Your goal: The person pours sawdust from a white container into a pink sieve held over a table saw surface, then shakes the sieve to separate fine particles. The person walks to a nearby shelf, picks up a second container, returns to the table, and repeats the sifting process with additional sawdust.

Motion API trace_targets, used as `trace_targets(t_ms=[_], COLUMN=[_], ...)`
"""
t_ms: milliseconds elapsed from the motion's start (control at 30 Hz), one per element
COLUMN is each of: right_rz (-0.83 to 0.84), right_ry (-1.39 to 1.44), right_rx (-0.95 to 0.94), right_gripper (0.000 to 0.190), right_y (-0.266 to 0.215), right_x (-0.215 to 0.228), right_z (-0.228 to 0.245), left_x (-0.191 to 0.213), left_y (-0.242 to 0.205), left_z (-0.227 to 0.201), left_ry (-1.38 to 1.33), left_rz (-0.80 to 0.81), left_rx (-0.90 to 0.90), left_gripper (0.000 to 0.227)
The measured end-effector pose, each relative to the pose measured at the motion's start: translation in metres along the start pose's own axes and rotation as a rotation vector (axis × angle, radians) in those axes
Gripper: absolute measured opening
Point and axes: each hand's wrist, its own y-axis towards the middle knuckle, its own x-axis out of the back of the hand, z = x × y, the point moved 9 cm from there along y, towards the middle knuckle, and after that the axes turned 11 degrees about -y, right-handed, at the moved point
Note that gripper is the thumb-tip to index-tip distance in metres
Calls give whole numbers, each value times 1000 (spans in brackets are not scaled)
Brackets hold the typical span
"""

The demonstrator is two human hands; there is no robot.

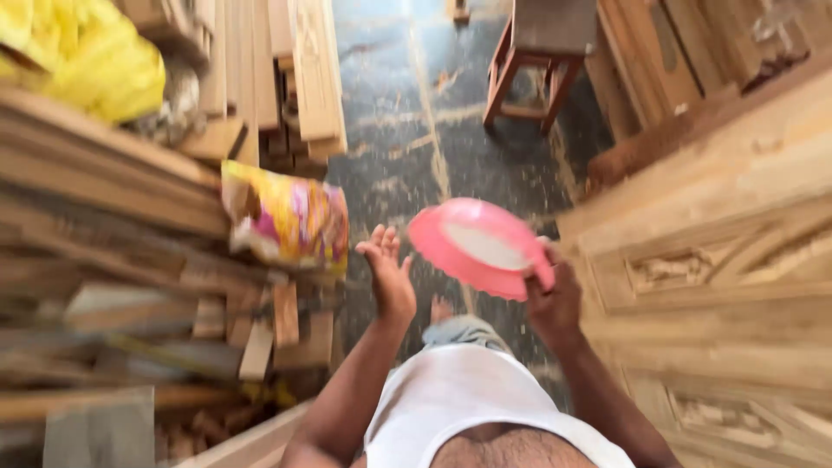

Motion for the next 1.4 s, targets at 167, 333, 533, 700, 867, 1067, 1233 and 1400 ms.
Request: trace_targets(t_ms=[167,333,533,700,867,1067,1233,1400], right_rz=[2,128,216,-7,28,249,74,-35], right_ry=[-28,186,418,512,556,667,121,-688], right_rx=[253,314,-141,-364,-336,-72,-344,-196], right_gripper=[29,41,41,36,42,68,72,85], right_y=[195,355,558,715,877,1097,1256,1405], right_x=[-41,-137,-255,-284,-334,-395,-390,-394], right_z=[31,22,-36,-75,-114,-142,-236,-334], left_x=[-77,-143,-260,-378,-421,-482,-543,-602], left_y=[157,336,557,695,864,1045,1176,1328], left_z=[-32,-33,-38,-25,35,11,-30,-14], left_ry=[21,-62,-41,400,502,675,501,512], left_rz=[-75,1,335,672,535,293,99,124], left_rx=[-19,-83,51,97,319,169,64,60], left_gripper=[94,92,88,63,39,25,22,21])
